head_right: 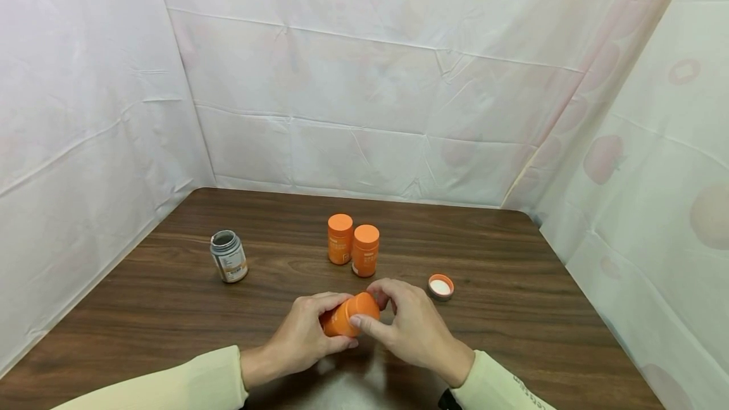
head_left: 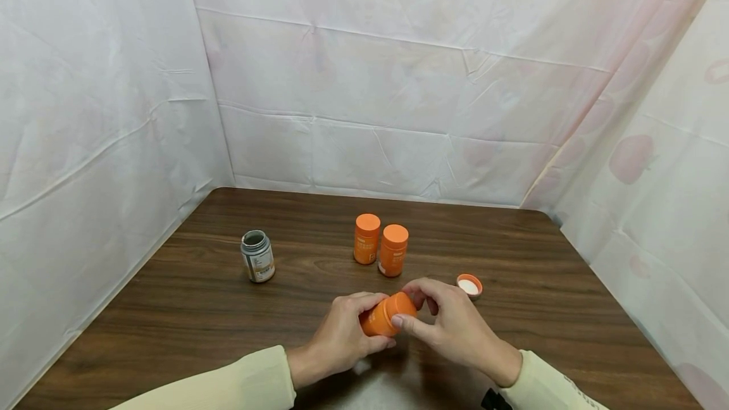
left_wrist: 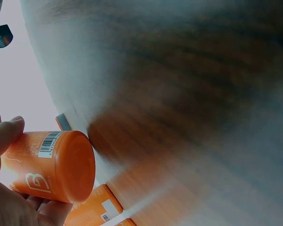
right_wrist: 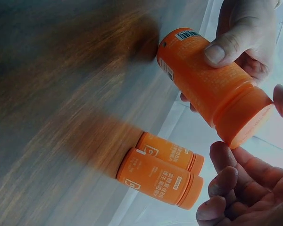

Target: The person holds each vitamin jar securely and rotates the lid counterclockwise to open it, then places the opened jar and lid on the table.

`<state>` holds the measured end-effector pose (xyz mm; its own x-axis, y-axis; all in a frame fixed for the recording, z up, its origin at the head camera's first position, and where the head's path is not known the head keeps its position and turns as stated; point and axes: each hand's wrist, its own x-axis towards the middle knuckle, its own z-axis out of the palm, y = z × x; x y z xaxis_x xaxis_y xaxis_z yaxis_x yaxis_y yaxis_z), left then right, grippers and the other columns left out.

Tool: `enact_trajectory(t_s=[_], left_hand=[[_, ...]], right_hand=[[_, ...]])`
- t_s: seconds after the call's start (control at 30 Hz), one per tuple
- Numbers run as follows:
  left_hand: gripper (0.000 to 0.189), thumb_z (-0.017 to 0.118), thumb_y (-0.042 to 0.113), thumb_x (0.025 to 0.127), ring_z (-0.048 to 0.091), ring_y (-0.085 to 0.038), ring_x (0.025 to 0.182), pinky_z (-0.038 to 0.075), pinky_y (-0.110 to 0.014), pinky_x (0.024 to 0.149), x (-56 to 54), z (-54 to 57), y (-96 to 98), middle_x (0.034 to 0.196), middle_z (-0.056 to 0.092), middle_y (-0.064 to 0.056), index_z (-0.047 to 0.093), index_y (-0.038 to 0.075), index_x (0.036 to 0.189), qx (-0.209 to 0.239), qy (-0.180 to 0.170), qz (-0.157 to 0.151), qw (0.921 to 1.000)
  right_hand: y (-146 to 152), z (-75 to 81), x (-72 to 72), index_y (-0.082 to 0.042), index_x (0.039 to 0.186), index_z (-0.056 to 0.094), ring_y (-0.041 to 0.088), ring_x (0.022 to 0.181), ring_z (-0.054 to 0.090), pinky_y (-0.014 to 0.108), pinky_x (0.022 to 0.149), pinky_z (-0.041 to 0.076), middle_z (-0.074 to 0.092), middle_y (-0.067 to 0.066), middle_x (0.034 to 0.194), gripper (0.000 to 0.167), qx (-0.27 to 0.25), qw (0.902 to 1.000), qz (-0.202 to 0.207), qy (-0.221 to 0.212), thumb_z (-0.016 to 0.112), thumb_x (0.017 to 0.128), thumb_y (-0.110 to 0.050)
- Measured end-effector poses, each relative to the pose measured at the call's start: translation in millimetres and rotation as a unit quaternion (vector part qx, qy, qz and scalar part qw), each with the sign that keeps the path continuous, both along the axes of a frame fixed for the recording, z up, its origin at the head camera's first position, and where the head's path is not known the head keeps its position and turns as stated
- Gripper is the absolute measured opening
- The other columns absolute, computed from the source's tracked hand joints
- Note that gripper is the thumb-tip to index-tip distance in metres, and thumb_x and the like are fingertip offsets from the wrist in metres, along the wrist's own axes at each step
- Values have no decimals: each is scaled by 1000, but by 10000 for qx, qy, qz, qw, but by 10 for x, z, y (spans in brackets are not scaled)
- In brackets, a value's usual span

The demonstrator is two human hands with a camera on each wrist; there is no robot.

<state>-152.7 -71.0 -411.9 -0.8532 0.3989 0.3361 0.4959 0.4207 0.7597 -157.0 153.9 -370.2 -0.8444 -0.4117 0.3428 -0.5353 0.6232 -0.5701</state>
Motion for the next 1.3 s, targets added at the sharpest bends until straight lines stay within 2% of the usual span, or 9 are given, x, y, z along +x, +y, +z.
enact_trajectory(t_s=[0.23, 0.63, 0.9, 1.07, 1.3], left_hand=[[50, 93, 15, 76, 62, -4, 89, 52, -24, 78, -1, 10, -2, 109, 69, 9, 72, 20, 122, -32, -33, -26, 10000], [52, 94, 15, 75, 62, -4, 89, 52, -24, 78, 4, -6, -3, 108, 70, 7, 72, 17, 122, -86, 56, 25, 9999], [55, 94, 16, 75, 63, -4, 91, 53, -25, 79, 5, 2, -14, 111, 70, 6, 72, 16, 124, -111, 36, 25, 9999], [55, 94, 15, 74, 63, -5, 91, 53, -26, 79, 6, 2, -10, 110, 70, 5, 72, 17, 124, -89, 66, 13, 9999], [55, 94, 15, 74, 63, -5, 91, 53, -26, 79, 8, -4, -6, 110, 71, 5, 72, 16, 125, -84, 73, 21, 9999]], right_hand=[[13, -6, -3, -25, 109, 70, 10, 72, 51, 24, 63, 43, 62, -14, 89, 32, -10, 9993, 232, 302, 81, 87, -46], [53, -6, -13, -26, 123, 68, 4, 88, 55, 26, 75, 49, 65, -17, 109, 47, -107, 9950, 804, 580, 89, 82, -26], [61, 36, -4, -29, 130, 63, 11, 98, 58, 29, 77, 52, 64, -11, 124, 65, -212, 9872, 1342, 832, 87, 76, -2], [60, 45, -4, -23, 129, 65, 14, 110, 58, 33, 80, 55, 61, -7, 129, 69, -286, 9837, 1562, 846, 82, 71, 10], [53, 43, -6, -20, 129, 65, 16, 111, 58, 31, 80, 55, 61, -3, 129, 73, -331, 9812, 1666, 919, 81, 67, 16]])
